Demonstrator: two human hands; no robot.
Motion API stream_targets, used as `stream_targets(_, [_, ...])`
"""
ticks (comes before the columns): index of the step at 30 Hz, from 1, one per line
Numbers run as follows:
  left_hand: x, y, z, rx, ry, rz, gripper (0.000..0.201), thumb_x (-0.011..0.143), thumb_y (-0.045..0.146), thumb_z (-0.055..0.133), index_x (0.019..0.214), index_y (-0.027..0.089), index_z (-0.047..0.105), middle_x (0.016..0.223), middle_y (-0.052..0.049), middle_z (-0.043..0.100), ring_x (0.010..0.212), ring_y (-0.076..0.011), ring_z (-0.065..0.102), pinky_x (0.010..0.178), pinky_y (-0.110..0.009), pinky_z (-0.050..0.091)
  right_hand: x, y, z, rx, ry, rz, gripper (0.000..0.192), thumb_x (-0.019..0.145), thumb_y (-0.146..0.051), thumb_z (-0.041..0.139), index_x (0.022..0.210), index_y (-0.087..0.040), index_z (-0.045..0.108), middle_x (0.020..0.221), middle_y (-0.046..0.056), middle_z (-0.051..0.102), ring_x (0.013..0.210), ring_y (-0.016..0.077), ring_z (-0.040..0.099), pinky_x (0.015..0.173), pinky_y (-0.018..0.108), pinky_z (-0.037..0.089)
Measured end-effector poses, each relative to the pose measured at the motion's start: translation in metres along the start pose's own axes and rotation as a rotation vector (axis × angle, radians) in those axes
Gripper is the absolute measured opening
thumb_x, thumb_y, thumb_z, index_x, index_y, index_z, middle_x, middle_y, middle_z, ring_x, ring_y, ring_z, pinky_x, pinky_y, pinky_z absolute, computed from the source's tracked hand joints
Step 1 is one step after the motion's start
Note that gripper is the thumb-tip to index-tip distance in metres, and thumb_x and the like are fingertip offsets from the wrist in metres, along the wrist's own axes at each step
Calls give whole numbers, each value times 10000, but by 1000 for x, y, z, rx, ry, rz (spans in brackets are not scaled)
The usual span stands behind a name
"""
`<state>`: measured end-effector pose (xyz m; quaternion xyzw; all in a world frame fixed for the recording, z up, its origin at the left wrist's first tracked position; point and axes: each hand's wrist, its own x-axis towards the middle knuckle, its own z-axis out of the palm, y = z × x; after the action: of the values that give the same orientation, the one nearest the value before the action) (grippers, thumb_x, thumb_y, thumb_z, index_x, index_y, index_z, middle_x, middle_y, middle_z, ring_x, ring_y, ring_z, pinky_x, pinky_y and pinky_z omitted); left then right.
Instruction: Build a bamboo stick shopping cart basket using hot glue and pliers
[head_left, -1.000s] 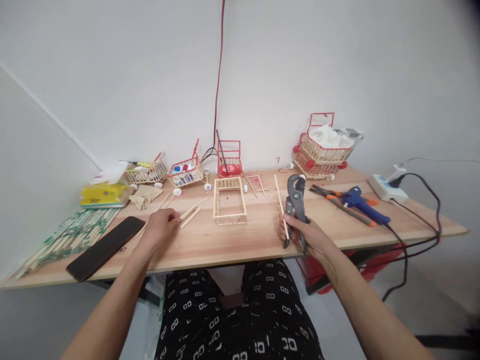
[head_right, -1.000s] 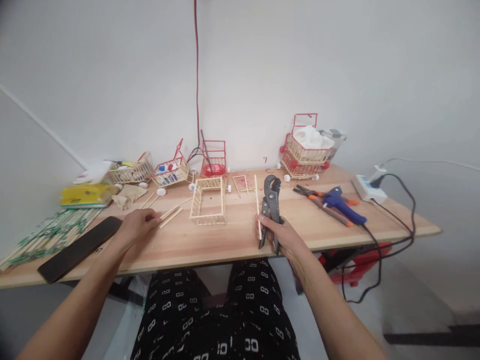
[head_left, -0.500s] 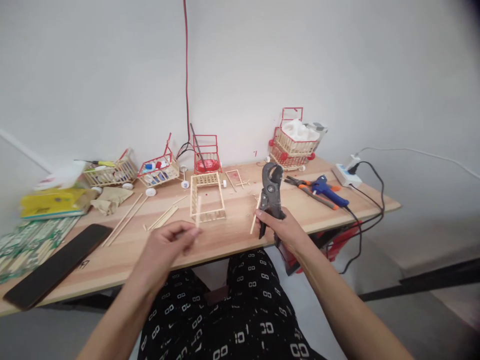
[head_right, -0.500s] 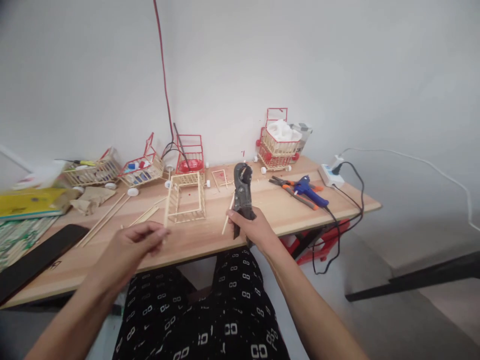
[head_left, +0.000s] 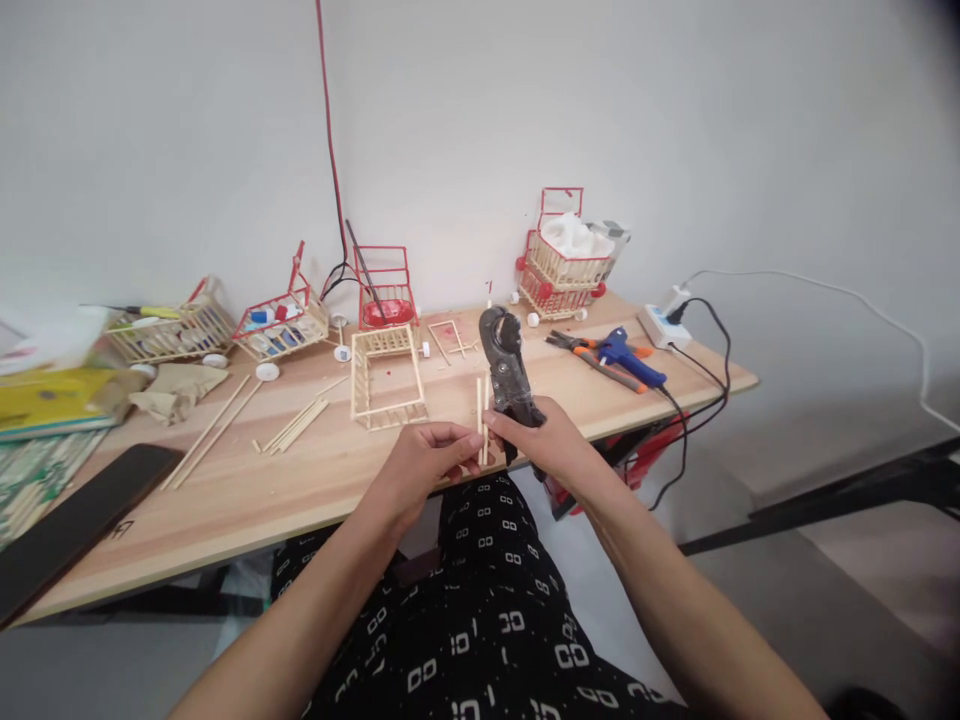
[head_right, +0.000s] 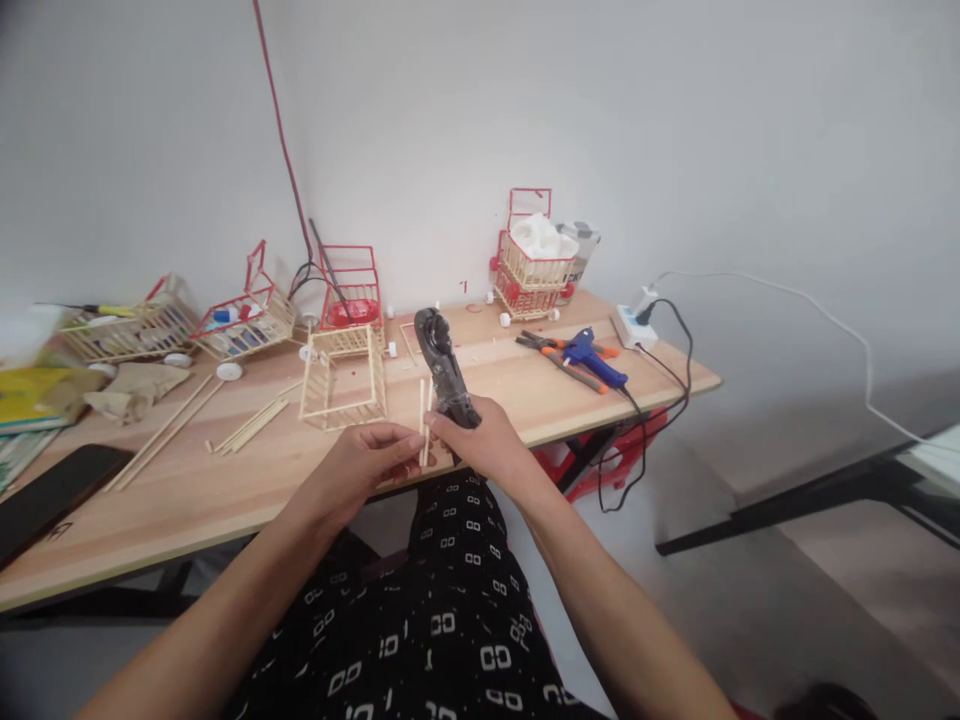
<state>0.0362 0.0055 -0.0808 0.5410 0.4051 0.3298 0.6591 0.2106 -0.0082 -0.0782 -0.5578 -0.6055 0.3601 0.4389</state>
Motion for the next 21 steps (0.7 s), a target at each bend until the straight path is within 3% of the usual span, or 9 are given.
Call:
stream_targets(7, [4, 1, 1, 36, -42, 77, 280, 693, 417, 745, 678, 141, 701, 578, 2, 608, 525, -80, 479, 542, -219, 394, -2, -2, 4, -4, 56, -11, 243, 772, -406, 614, 712, -174, 576, 631, -16, 576, 598, 132, 503, 574, 249, 395])
stream_targets(13, [10, 1, 3, 153, -38, 187, 241, 734, 367, 704, 677, 136, 675, 613, 7, 616, 544, -83, 484, 565, -216, 392, 3, -4, 0, -69, 80, -32, 320, 779, -455, 622, 650, -177, 531, 592, -24, 517, 572, 123, 461, 545, 239, 365])
stream_targets(17, [27, -9, 1, 261, 7, 300, 198, 749, 327, 664, 710, 133, 682, 647, -6, 650, 581, -105, 528, 591, -221, 410, 10, 1, 0, -187, 184, -187, 254, 802, -392, 618, 677, -183, 546, 637, -21, 552, 610, 135, 498, 592, 243, 378])
stream_targets(21, [44, -16, -1, 292, 46, 354, 116, 708, 222, 649, 749, 133, 711, 706, -18, 702, 671, -145, 607, 672, -241, 463, 16, 9, 2, -301, 138, -352, 117, 835, -287, 574, 774, -189, 592, 733, -3, 603, 703, 157, 559, 664, 247, 401])
